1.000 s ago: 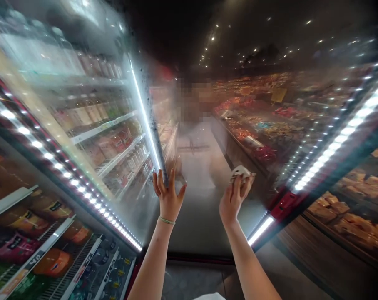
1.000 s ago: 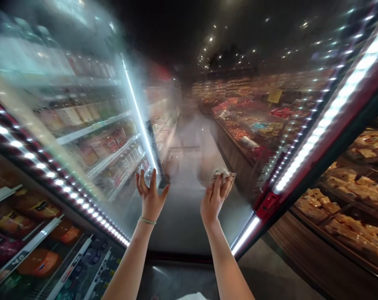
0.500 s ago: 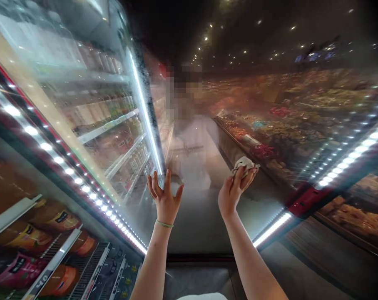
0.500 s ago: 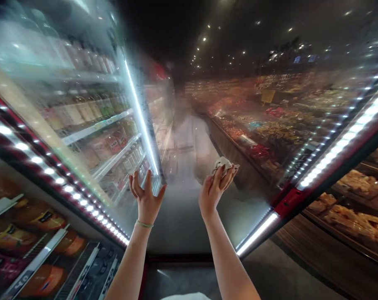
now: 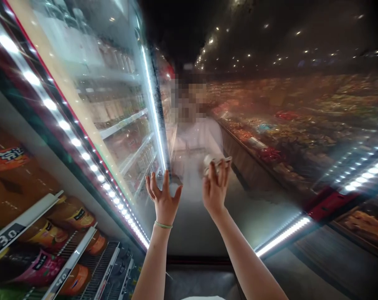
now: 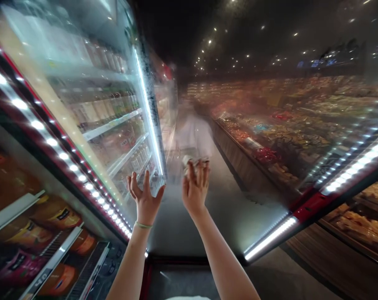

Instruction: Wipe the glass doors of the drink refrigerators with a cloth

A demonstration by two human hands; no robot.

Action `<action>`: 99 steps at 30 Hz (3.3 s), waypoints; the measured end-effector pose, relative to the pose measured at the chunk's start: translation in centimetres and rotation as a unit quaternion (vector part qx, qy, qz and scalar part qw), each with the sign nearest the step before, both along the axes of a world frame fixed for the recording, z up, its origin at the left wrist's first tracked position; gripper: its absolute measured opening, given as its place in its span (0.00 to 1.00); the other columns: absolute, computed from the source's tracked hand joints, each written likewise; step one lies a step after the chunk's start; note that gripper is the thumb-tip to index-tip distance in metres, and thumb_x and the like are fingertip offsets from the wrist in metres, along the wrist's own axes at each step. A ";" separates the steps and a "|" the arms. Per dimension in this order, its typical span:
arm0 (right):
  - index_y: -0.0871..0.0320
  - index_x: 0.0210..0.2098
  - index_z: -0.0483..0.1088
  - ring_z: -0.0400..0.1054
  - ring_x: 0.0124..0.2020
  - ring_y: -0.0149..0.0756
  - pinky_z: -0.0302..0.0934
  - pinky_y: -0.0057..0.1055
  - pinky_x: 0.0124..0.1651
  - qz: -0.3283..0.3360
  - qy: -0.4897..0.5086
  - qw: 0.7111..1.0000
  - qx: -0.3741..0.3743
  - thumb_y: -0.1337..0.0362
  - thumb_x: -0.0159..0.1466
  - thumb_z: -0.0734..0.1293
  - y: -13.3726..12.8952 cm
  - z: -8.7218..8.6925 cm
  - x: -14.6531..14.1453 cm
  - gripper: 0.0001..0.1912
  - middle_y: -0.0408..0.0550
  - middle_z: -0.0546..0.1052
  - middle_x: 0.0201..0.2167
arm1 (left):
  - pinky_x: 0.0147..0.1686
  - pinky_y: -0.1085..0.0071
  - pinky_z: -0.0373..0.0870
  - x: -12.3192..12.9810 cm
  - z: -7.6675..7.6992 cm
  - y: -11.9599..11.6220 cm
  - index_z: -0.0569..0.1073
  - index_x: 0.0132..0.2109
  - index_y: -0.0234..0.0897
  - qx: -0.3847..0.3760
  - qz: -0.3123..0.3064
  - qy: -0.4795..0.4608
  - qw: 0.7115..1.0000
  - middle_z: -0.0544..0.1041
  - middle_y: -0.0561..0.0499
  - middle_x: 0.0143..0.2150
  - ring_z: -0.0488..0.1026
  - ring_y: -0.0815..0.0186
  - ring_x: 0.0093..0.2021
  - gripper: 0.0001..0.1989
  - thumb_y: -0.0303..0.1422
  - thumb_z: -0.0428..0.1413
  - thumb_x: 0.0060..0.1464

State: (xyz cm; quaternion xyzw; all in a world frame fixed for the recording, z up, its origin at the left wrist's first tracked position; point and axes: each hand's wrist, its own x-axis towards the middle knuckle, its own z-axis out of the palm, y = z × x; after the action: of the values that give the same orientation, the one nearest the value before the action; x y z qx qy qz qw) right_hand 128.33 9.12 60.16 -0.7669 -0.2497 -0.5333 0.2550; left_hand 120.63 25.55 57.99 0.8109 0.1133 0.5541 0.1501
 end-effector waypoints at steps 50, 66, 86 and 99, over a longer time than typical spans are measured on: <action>0.53 0.76 0.49 0.35 0.78 0.55 0.50 0.59 0.74 0.000 -0.005 0.999 0.049 0.65 0.74 0.59 7.5 -1.8 -2.4 0.32 0.54 0.42 0.78 | 0.71 0.42 0.57 -5.3 -1.3 9.9 0.63 0.71 0.46 0.009 -0.038 0.052 0.998 0.56 0.39 0.73 0.50 0.46 0.75 0.29 0.31 0.54 0.66; 0.52 0.75 0.50 0.39 0.77 0.55 0.52 0.66 0.71 -0.051 -0.030 0.991 0.119 0.73 0.72 0.55 -1.9 -4.9 1.2 0.33 0.56 0.48 0.77 | 0.72 0.39 0.51 -2.9 -0.7 1.7 0.61 0.72 0.44 0.034 -0.067 0.018 0.997 0.53 0.37 0.74 0.43 0.43 0.77 0.30 0.30 0.56 0.65; 0.46 0.74 0.55 0.46 0.76 0.47 0.58 0.50 0.72 0.045 -0.020 0.996 -0.077 0.78 0.69 0.57 -8.9 -8.0 2.0 0.37 0.47 0.56 0.75 | 0.72 0.40 0.52 0.3 -1.1 -9.7 0.62 0.72 0.45 0.037 -0.090 0.043 0.994 0.53 0.38 0.75 0.43 0.44 0.78 0.32 0.27 0.57 0.63; 0.48 0.74 0.55 0.40 0.77 0.51 0.55 0.58 0.72 0.027 0.031 0.998 -0.045 0.77 0.68 0.56 -19.2 -11.1 4.5 0.37 0.50 0.51 0.77 | 0.71 0.36 0.52 3.3 -2.1 -19.1 0.61 0.72 0.45 0.018 -0.107 0.060 0.992 0.49 0.38 0.77 0.38 0.41 0.78 0.33 0.27 0.57 0.62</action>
State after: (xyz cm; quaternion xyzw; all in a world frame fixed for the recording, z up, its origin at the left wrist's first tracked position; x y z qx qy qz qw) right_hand 132.83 -10.05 49.02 -0.7866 -0.2861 -0.4904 0.2426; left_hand 123.95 6.40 55.93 0.8528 0.0253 0.4869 0.1870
